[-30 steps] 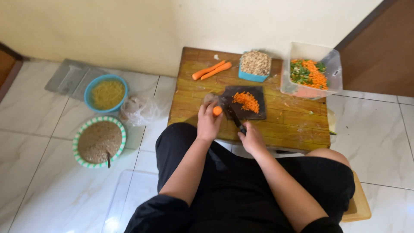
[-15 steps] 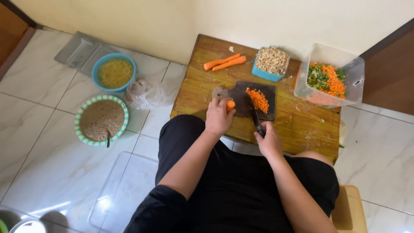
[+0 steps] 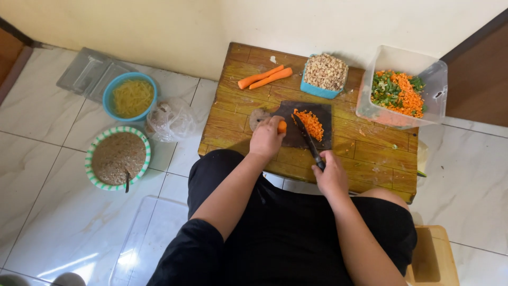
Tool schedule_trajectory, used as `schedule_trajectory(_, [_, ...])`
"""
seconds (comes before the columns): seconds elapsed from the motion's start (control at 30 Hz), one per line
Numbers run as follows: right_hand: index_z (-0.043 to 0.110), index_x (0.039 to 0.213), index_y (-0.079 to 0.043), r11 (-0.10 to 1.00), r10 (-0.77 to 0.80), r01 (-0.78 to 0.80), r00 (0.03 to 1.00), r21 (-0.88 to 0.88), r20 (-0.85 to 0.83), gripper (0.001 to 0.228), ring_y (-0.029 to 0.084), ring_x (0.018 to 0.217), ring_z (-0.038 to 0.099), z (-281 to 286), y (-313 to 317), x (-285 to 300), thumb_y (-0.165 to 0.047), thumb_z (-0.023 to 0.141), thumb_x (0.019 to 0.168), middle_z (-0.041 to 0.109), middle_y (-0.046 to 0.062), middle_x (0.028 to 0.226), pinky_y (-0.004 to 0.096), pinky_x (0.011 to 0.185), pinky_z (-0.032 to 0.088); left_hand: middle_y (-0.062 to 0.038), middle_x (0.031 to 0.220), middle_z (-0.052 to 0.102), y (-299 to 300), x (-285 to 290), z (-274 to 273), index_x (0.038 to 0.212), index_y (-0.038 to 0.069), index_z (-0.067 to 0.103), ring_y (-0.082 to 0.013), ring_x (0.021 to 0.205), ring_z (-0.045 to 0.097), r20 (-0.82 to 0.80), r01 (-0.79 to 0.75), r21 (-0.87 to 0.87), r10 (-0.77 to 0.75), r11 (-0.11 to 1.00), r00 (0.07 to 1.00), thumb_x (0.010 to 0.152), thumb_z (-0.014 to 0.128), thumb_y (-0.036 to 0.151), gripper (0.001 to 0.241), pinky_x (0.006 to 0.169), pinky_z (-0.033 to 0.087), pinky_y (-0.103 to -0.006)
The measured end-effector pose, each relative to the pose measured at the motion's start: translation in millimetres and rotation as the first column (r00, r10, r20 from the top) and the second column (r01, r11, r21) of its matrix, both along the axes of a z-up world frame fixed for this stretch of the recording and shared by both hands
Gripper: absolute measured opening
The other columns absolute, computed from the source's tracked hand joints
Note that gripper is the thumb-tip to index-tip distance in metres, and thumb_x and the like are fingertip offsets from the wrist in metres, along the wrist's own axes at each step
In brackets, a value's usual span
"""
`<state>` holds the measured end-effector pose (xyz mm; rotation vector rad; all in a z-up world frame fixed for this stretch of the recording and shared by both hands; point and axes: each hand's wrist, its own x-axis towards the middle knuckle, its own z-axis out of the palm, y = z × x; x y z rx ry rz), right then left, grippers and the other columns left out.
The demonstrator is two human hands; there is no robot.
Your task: Chopping carrots into small pieces on a wooden cutting board using a knife.
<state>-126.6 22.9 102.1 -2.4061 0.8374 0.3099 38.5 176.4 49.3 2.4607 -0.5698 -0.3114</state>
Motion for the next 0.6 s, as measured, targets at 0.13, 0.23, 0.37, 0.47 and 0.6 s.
schedule_trajectory(0.13, [0.050,0.134,-0.018,0.993,0.087,-0.085,0.996,0.078,-0.022,0.044,0.043,0.121,0.062,-6,10,4,-0.029,0.066,0.095,0.060,0.022,0.129,0.053,0.098,0.050,-0.010,0.117,0.065,-3,-1,11,0.135,0.017,0.058,-0.0325,0.112,0.068,0.046,0.001,-0.047,0.001,0.999,0.999,0.093,0.074,0.021,0.046,0.095,0.057,-0.0407])
schedule_trajectory(0.23, [0.050,0.133,-0.019,0.989,0.114,-0.109,0.992,0.096,-0.047,0.044,0.040,0.121,0.063,-17,1,13,-0.032,0.066,0.094,0.061,0.019,0.129,0.051,0.098,0.051,-0.012,0.118,0.064,-6,-4,1,0.134,0.015,0.058,-0.0349,0.111,0.067,0.059,-0.015,-0.049,0.017,0.999,0.998,0.091,0.076,0.023,0.047,0.096,0.057,-0.0431])
schedule_trajectory(0.37, [0.055,0.131,-0.009,0.995,0.085,-0.086,0.996,0.048,0.009,0.046,0.039,0.115,0.065,-40,-20,19,-0.035,0.066,0.094,0.064,0.021,0.120,0.049,0.093,0.053,-0.008,0.116,0.065,-12,-7,-14,0.131,0.016,0.061,-0.0298,0.108,0.069,0.159,0.041,-0.031,-0.035,0.999,0.987,0.088,0.078,0.020,0.046,0.096,0.055,-0.0372])
schedule_trajectory(0.47, [0.062,0.128,-0.002,0.992,0.117,-0.120,0.989,0.031,0.087,0.050,0.040,0.108,0.066,-46,-18,16,-0.036,0.069,0.092,0.064,0.022,0.113,0.047,0.087,0.055,-0.009,0.119,0.065,-16,-9,-11,0.131,0.016,0.064,-0.0300,0.109,0.069,0.190,0.055,-0.015,-0.052,0.998,0.981,0.089,0.078,0.021,0.045,0.096,0.056,-0.0372])
schedule_trajectory(0.6, [0.060,0.130,-0.003,0.986,0.160,-0.163,0.984,0.039,0.080,0.053,0.038,0.103,0.066,-55,-10,14,-0.036,0.070,0.090,0.059,0.019,0.112,0.046,0.080,0.057,-0.013,0.127,0.061,-16,-7,8,0.137,0.015,0.064,-0.0353,0.114,0.067,-0.016,-0.038,-0.147,0.037,0.988,0.999,0.090,0.079,0.037,0.054,0.097,0.059,-0.0439])
